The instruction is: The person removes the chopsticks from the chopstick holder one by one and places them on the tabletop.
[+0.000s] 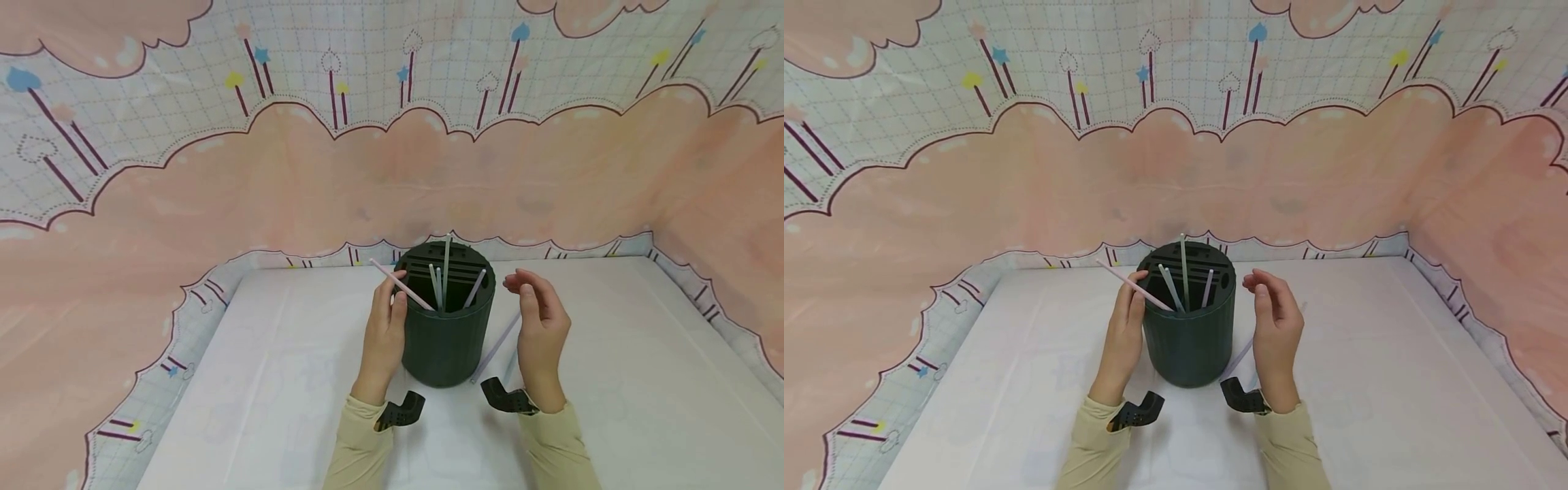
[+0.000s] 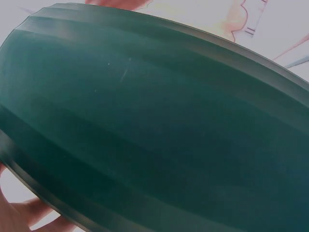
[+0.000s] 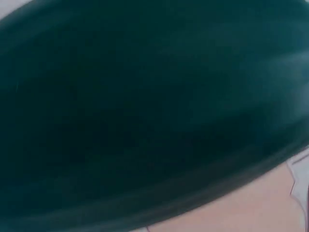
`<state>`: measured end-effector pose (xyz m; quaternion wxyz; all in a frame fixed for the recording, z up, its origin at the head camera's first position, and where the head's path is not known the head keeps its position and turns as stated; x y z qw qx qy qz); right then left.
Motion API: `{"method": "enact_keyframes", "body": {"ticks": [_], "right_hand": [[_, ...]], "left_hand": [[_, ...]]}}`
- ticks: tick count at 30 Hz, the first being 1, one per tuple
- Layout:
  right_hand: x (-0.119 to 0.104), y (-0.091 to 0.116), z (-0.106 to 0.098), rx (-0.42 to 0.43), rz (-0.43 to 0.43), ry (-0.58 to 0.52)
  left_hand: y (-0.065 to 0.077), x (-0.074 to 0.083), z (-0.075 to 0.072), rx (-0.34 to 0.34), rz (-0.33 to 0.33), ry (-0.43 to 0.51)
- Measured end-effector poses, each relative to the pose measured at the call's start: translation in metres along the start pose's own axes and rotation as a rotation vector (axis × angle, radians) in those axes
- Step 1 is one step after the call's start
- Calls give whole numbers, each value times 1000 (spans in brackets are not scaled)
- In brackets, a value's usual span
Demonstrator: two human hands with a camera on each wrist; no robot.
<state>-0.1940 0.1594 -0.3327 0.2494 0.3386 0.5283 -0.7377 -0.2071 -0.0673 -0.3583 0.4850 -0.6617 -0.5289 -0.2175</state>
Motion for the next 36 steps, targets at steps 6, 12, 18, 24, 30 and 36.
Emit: {"method": "enact_keyframes", "body": {"ticks": [6, 12, 18, 24, 30, 36], "right_hand": [[-26, 5, 23, -141, -82, -97], [-23, 9, 38, -335, -223, 50], [-14, 11, 48, -437, -392, 300], [-15, 12, 49, -447, -407, 322], [-16, 13, 47, -419, -305, 306], [-21, 14, 41, -264, -177, 192]], "left_hand": [[0, 0, 1, 4, 5, 4], [-1, 1, 0, 13, 0, -13], [-2, 2, 1, 30, 24, -12], [-2, 1, 1, 29, 28, -15], [0, 0, 1, 15, 14, -10], [1, 0, 1, 7, 17, 3]]}}
Point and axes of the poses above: each hand's wrist, its own y-axis away from the middle knuckle, its own z-axis out of the palm, x = y × z, the point moved 5 cm from there along -y, towards the middle knuckle, and after that the axes turned 8 degrees about -y, right-handed, at the moved point
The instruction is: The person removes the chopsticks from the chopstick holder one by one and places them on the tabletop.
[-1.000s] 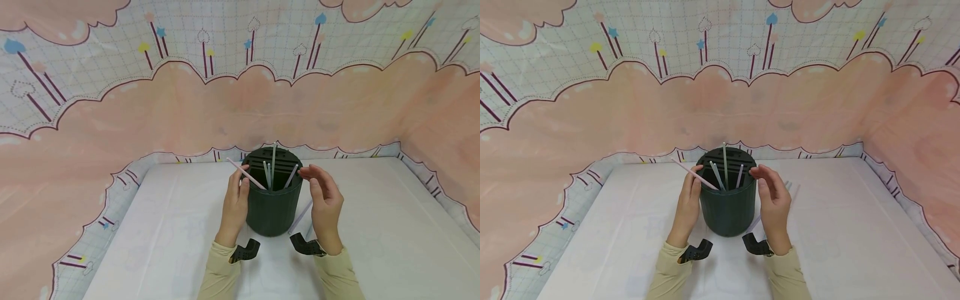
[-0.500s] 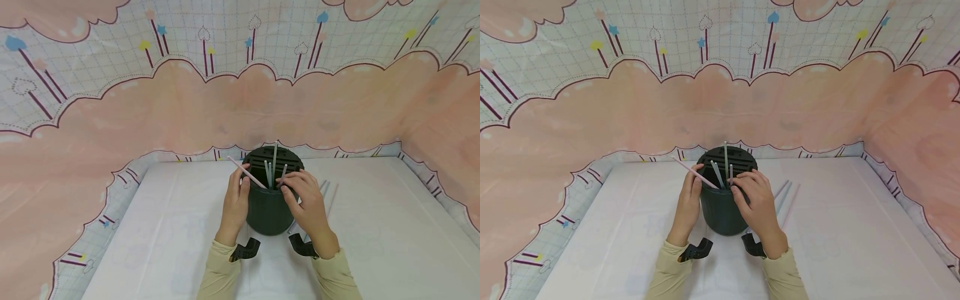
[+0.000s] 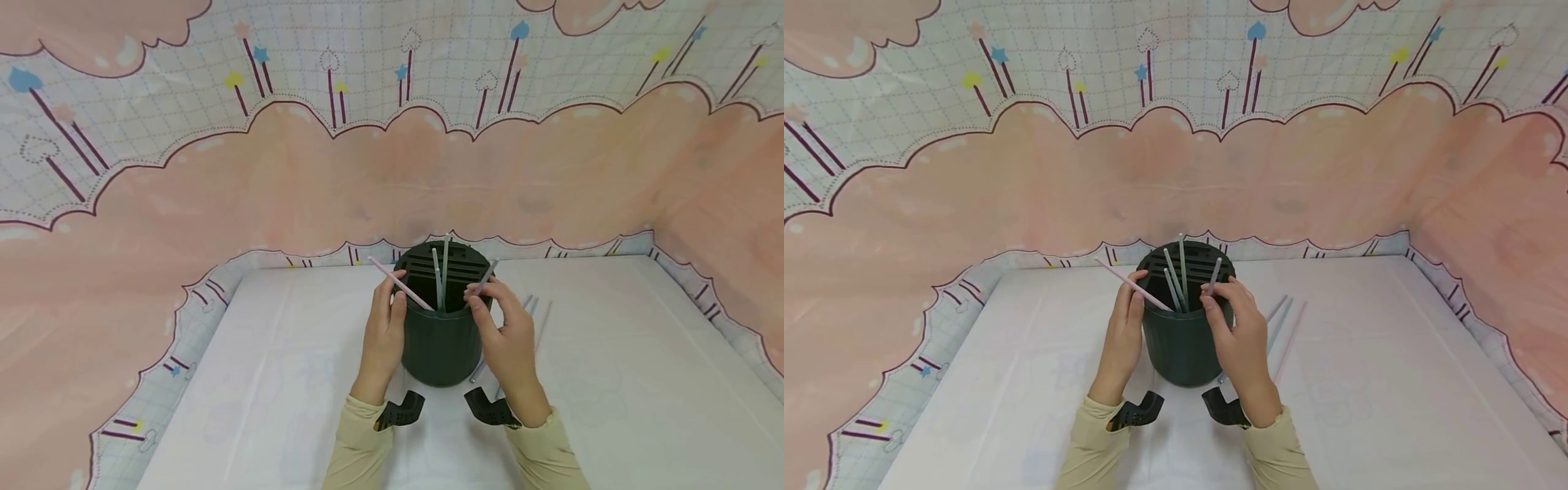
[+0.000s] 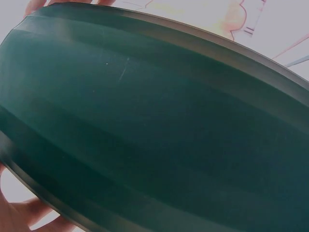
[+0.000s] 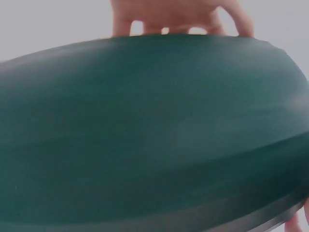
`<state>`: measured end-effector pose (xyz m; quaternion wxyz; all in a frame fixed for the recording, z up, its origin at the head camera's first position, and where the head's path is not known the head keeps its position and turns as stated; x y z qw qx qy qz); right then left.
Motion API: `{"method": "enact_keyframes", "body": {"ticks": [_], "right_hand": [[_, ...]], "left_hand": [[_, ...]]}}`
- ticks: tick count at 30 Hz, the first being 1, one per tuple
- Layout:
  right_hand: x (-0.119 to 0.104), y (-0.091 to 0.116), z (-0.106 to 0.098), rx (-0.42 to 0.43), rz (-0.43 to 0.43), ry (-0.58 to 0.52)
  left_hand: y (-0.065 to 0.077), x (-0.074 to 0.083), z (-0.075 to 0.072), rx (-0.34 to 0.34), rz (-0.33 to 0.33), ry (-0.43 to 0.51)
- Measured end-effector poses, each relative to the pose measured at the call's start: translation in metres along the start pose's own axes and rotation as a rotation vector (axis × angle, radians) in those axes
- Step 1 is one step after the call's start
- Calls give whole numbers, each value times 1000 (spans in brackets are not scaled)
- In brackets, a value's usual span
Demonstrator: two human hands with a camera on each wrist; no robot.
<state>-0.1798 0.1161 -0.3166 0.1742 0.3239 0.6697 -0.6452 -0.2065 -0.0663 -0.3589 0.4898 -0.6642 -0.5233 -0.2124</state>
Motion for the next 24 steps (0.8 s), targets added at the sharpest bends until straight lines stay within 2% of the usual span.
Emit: {"method": "enact_keyframes", "body": {"ticks": [3, 6, 9, 14, 17, 24], "right_hand": [[-10, -2, -3, 57, 19, -133], [-23, -6, -6, 94, 2, -234], [-33, -8, -10, 134, -12, -234], [-42, -7, -22, 257, -30, -253], [-38, -8, -31, 336, -50, -348], [-9, -10, -53, 456, -72, -651]], "left_hand": [[0, 1, 0, -1, 2, 2], [0, 1, 1, -1, -2, -5], [0, 1, 1, -2, -4, -6], [0, 0, 2, -7, -2, -1], [0, 1, 1, -9, 0, 6], [-1, -2, 1, -13, -17, 18]]}}
Point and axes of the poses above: each hand's wrist, its own y-axis away from the middle knuckle, its own z-axis out of the palm, x = y × z, the point moved 5 cm from there along -y, towards the middle knuckle, and after that the axes turned 8 degrees about -y, right-handed, at the moved point
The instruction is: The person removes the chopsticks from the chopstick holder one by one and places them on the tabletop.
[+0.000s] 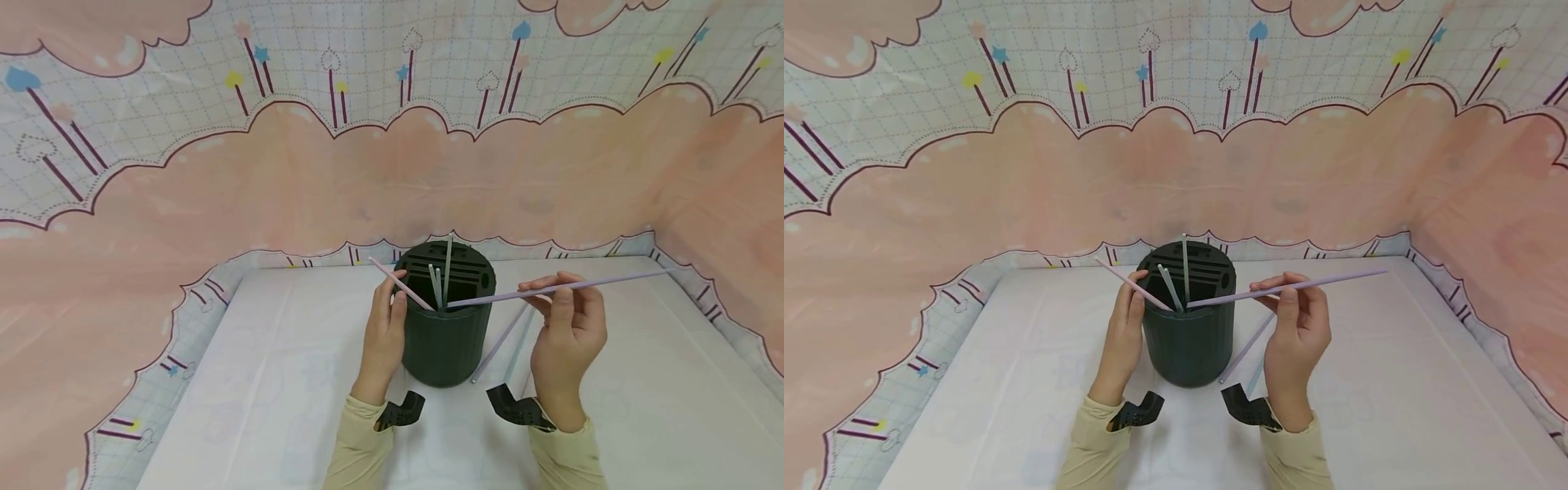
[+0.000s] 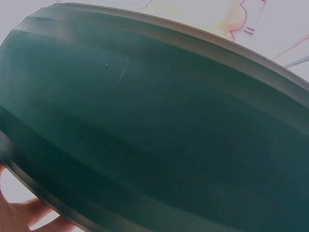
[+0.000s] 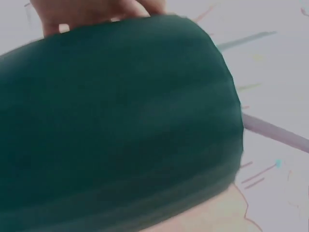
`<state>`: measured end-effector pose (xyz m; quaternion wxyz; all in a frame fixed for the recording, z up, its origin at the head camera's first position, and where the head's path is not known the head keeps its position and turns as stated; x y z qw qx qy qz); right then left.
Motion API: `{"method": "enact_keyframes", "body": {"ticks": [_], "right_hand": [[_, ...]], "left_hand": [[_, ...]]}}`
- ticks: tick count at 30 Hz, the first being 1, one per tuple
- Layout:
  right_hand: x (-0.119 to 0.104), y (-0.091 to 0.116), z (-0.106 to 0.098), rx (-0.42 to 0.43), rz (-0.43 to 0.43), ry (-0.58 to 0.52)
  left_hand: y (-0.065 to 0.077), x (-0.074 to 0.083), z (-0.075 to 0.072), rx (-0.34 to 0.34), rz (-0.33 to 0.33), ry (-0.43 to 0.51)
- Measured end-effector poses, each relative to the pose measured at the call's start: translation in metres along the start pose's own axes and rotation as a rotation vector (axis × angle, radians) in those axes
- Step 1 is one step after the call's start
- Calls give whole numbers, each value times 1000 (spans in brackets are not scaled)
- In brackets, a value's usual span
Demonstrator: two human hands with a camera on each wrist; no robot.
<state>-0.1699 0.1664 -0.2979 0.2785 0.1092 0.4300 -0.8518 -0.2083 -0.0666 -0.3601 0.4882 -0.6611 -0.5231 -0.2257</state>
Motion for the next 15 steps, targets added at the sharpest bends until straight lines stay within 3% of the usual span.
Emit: {"method": "enact_keyframes", "body": {"ticks": [4, 15], "right_hand": [[0, -7, -12, 84, 5, -133], [-4, -21, -45, 278, 17, -292]], "left_hand": [[0, 0, 0, 1, 9, 13], [0, -1, 1, 9, 19, -6]]}}
Point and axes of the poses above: each hand's wrist, its own y-axis away from the middle knuckle, its own z-axis out of the palm, x = y × z, the point moved 5 cm from there along -y, towards the middle knuckle, and after that the axes turned 8 degrees about -y, right-handed, at the moved point
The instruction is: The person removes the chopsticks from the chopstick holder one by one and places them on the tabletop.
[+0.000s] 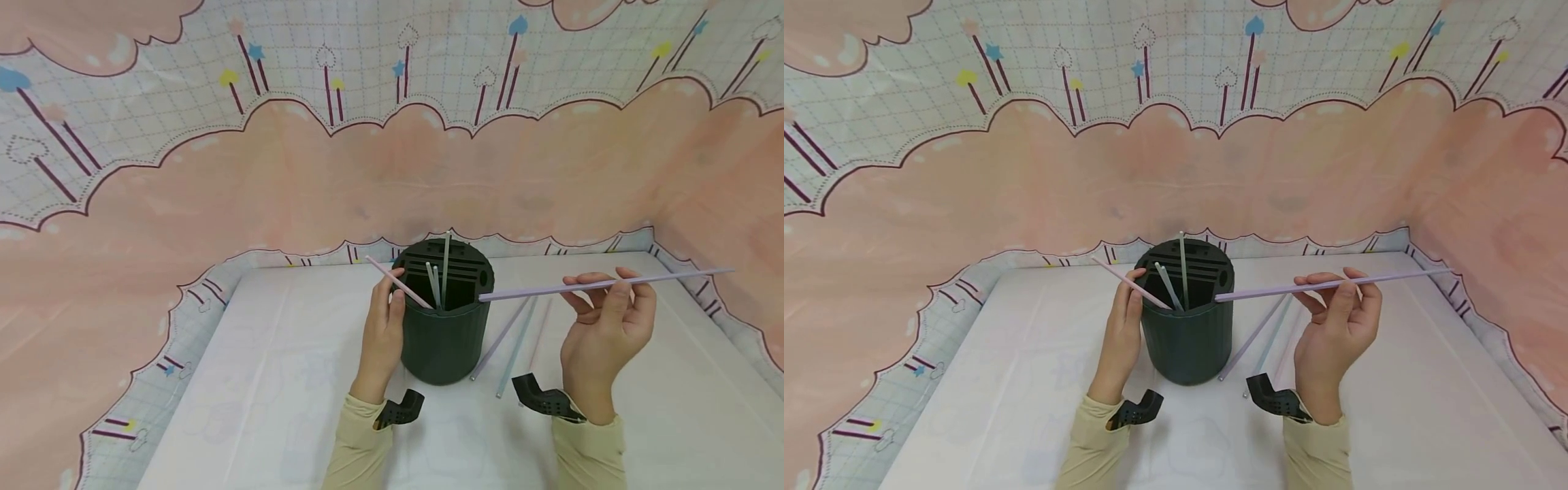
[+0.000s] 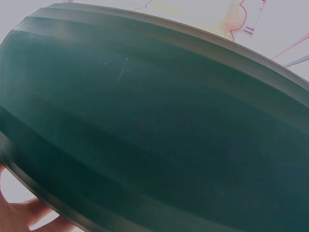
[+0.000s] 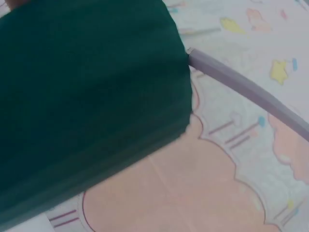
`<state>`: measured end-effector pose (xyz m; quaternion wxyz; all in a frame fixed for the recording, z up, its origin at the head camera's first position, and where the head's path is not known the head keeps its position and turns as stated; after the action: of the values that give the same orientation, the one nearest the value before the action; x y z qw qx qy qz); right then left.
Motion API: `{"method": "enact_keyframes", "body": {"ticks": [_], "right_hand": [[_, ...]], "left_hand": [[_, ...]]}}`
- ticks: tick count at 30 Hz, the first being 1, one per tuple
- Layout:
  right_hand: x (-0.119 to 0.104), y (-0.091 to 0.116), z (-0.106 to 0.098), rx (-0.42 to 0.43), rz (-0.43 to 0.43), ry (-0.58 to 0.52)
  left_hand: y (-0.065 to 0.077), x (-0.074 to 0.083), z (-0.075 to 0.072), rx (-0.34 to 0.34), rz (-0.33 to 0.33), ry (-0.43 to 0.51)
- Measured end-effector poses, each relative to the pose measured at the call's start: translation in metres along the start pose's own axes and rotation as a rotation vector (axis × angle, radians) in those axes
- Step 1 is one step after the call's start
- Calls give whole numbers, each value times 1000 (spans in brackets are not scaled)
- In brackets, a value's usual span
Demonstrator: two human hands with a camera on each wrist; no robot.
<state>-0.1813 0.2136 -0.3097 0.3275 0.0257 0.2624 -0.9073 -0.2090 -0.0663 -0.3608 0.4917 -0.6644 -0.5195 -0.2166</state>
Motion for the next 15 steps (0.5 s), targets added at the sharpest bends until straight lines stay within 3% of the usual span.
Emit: {"method": "enact_keyframes", "body": {"ticks": [3, 8, 15], "right_hand": [[-3, -6, -9, 38, -7, -2], [-4, -15, -26, 39, -21, 105], [-2, -25, -60, 102, 118, 252]], "left_hand": [[1, 0, 0, 0, -6, -6], [1, 1, 0, 8, -19, -23], [2, 2, 0, 13, -36, -41]]}}
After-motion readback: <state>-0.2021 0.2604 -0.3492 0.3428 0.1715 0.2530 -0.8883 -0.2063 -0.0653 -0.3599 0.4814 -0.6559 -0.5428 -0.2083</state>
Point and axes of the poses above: each hand's wrist, its own y-axis away from the middle knuckle, its own z-axis out of the palm, x = y × z, the point moved 5 cm from there along -y, towards the middle knuckle, and after that the axes turned 8 degrees about -y, right-handed, at the moved point
